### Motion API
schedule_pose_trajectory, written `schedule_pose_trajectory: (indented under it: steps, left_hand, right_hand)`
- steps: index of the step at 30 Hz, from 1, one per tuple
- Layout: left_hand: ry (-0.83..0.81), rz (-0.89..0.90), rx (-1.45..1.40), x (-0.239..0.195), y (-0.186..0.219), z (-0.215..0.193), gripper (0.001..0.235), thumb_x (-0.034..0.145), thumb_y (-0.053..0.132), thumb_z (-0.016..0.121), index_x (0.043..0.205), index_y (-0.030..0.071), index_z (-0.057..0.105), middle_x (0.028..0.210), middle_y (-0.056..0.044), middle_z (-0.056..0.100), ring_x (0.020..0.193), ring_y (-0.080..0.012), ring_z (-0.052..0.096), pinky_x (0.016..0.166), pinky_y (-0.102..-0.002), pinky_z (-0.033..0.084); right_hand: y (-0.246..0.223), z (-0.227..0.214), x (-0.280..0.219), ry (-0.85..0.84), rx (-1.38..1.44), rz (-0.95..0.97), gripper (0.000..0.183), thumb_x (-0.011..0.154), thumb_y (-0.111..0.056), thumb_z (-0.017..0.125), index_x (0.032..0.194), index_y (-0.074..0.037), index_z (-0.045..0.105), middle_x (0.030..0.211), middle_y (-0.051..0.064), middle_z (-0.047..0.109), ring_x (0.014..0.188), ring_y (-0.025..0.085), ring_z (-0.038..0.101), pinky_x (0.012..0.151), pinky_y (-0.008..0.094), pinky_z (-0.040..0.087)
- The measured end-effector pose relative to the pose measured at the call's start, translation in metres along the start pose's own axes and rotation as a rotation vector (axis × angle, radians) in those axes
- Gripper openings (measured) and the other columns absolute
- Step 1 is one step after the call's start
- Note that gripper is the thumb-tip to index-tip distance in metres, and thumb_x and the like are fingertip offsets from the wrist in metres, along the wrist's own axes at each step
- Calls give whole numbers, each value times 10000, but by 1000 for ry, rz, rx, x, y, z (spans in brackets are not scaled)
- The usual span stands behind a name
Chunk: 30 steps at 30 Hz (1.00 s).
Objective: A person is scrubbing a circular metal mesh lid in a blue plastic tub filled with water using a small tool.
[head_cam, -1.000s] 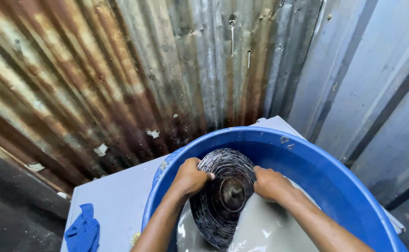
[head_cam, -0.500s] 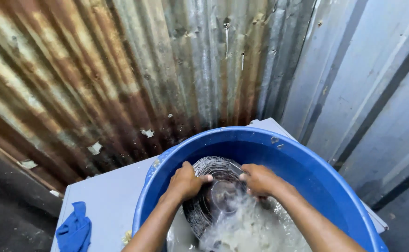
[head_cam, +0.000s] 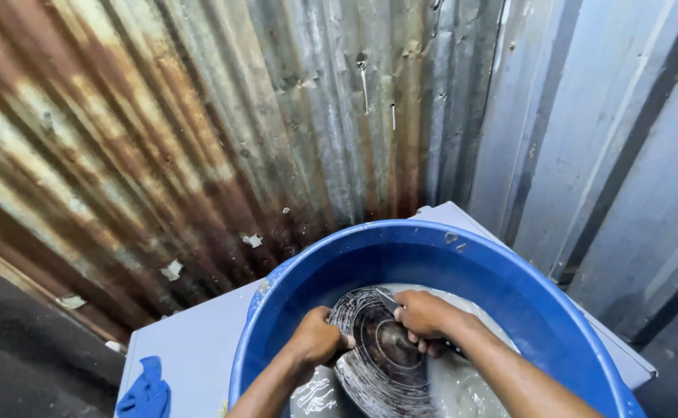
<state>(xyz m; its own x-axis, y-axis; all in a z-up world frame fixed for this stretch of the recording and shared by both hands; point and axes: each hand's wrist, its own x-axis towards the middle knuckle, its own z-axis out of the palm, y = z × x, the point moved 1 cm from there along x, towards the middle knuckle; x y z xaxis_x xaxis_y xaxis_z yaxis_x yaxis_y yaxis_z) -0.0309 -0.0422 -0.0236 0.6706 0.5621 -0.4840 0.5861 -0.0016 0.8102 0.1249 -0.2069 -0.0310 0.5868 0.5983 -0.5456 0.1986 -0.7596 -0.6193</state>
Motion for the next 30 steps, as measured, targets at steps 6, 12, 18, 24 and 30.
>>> schedule_pose_trajectory:
  steps: [6,12,18,24,30]
  left_hand:
    - [222,-13,289,30,11,-2,344,1009,338,825,1286,154,733,1367,-97,786,1213,-281,725,994,-435,541]
    - [160,124,224,81,9,-11,237,1039,363,774,1121,179,899,1120,-20,894,1064,-168,780,959,-344,543]
    - [-5,200,74,48,40,-13,324,1123,312,665,1300,120,856,1288,-73,880,1198,-215,777,1076,-374,560]
    - [43,223,205,41,39,-15,309,1124,316,646,1200,107,861,1217,-78,886,1140,-224,783,1033,-388,547]
    - [75,257,372,55,34,-20,373,1089,356,655,1323,138,846,1340,-102,860,1292,-297,784,1104,-414,549]
  right_hand:
    - [49,-1,59,223,-530,18,478,1045,-175,442,1456,-157,685,1537,170,684,1390,392,691,1110,514,597]
    - [11,22,68,119,-365,-483,381,1199,-441,476,1086,-135,671,1121,135,783,994,322,720,875,491,518]
    - [-10,16,13,358,-684,-160,462,1144,-367,332,1258,-127,710,1193,227,786,1091,495,747,886,665,595]
    - [-27,70,-5,478,-719,-432,308,1162,-270,351,1077,-100,593,782,155,775,693,472,770,577,631,593]
    - [-25,80,-8,532,-801,-487,261,1122,-304,468,1019,-137,640,815,175,803,749,474,793,681,620,618]
